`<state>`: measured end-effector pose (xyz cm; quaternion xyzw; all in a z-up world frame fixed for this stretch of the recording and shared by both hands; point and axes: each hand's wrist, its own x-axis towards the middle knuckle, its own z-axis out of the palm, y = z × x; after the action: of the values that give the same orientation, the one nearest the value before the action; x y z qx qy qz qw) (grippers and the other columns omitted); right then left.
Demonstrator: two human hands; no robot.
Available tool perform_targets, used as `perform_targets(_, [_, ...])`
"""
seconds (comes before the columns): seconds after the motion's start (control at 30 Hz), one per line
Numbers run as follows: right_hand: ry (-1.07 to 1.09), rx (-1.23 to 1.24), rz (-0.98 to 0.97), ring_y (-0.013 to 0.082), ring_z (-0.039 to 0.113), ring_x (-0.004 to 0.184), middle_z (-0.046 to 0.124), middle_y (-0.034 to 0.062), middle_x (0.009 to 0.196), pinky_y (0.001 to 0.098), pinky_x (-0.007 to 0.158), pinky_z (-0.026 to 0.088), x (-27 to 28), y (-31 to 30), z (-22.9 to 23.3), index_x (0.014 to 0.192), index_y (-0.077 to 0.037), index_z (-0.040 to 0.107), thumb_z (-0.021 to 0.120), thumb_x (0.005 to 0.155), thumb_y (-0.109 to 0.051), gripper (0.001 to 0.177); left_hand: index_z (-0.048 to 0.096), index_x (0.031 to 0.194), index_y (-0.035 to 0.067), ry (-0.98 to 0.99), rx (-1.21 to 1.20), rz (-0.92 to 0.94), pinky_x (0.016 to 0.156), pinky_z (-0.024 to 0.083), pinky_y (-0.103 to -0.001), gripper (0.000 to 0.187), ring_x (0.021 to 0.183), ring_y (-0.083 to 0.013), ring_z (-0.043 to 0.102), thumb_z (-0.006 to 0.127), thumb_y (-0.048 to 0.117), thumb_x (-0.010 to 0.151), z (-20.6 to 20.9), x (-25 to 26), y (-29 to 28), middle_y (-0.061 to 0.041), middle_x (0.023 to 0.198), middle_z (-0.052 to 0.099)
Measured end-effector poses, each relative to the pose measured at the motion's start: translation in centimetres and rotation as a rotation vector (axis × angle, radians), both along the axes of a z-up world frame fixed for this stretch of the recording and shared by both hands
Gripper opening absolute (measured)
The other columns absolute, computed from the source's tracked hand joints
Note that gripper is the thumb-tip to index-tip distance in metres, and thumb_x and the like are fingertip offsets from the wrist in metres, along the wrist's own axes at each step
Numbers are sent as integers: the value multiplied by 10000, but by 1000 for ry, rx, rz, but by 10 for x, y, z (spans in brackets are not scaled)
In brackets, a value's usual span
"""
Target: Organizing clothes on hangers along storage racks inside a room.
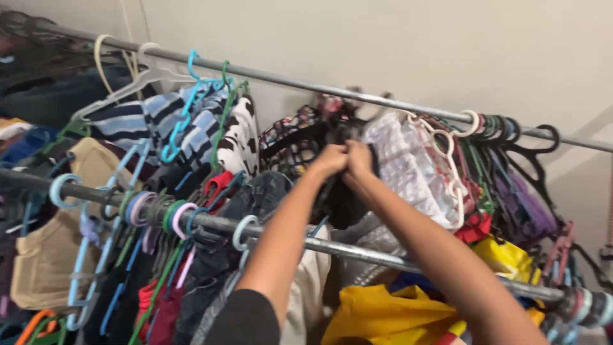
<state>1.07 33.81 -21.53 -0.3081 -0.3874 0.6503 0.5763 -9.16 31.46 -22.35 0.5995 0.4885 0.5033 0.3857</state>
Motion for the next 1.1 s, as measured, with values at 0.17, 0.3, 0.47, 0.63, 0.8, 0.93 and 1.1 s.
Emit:
perform_targets(0.17, [-170, 62, -271, 239, 569, 743, 592, 92, 772, 426, 661, 481, 152, 13, -28, 814, -22, 616, 568, 959, -102, 172, 785, 1066, -4, -7, 25, -243, 884, 554, -356, 329, 936, -162, 685, 691, 232, 855, -22, 148, 29, -117, 1039, 787])
perform_targets(0.3, [-48, -61, -465, 220, 654, 822, 664, 95, 892, 385, 729, 552, 196, -57, 37, 986, -16, 622, 561, 970, -82, 91, 767, 1136, -22, -28, 20, -436, 876, 549, -356, 391, 949, -176, 678, 687, 216, 837, -9, 205, 17, -139, 1088, 791])
perform_targets(0.47, [-371, -87, 4, 223, 659, 795, 674, 103, 964, 377, 641, 538, 175, -142, 146, 1138, -70, 604, 600, 996, -187, 184, 370, 1445, 63, 274, -182, -259, 770, 600, -457, 789, 938, -259, 695, 754, 290, 794, 121, 144, -105, -140, 1274, 647])
perform_targets(0.63, [-695, -13, 207, 175, 710, 790, 717, -8, 1005, 378, 498, 580, 143, -203, 186, 1192, -149, 571, 533, 949, -230, 260, 606, 1387, 70, 637, 63, -383, 854, 474, -470, 694, 1043, -454, 608, 834, 443, 848, 163, 30, -161, -291, 1177, 563])
perform_targets(0.8, [-986, 315, 94, 335, 475, 606, 675, 113, 928, 391, 516, 357, 132, -208, 188, 1329, -122, 639, 519, 1007, -124, 344, 736, 1101, 4, 721, 403, -116, 893, 567, -446, 421, 991, -367, 731, 727, 338, 846, 184, -124, -208, -226, 1074, 747])
perform_targets(0.93, [-1182, 849, 24, 330, 714, 950, 728, 154, 993, 421, 808, 532, 74, -234, 189, 1253, -69, 590, 516, 971, -108, 294, 745, 1044, 13, 770, 158, 183, 879, 554, -465, 374, 992, -381, 721, 706, 317, 829, 176, -223, -250, -229, 1041, 739])
perform_targets(1.1, [-1366, 812, -116, 487, 614, 1067, 659, 256, 1170, 559, 853, 487, -43, -244, 180, 1245, -68, 566, 550, 1000, -250, 305, 713, 1113, 8, 901, -54, 521, 985, 500, -572, 410, 1158, -445, 637, 677, 332, 864, 157, -303, -250, -258, 1229, 665])
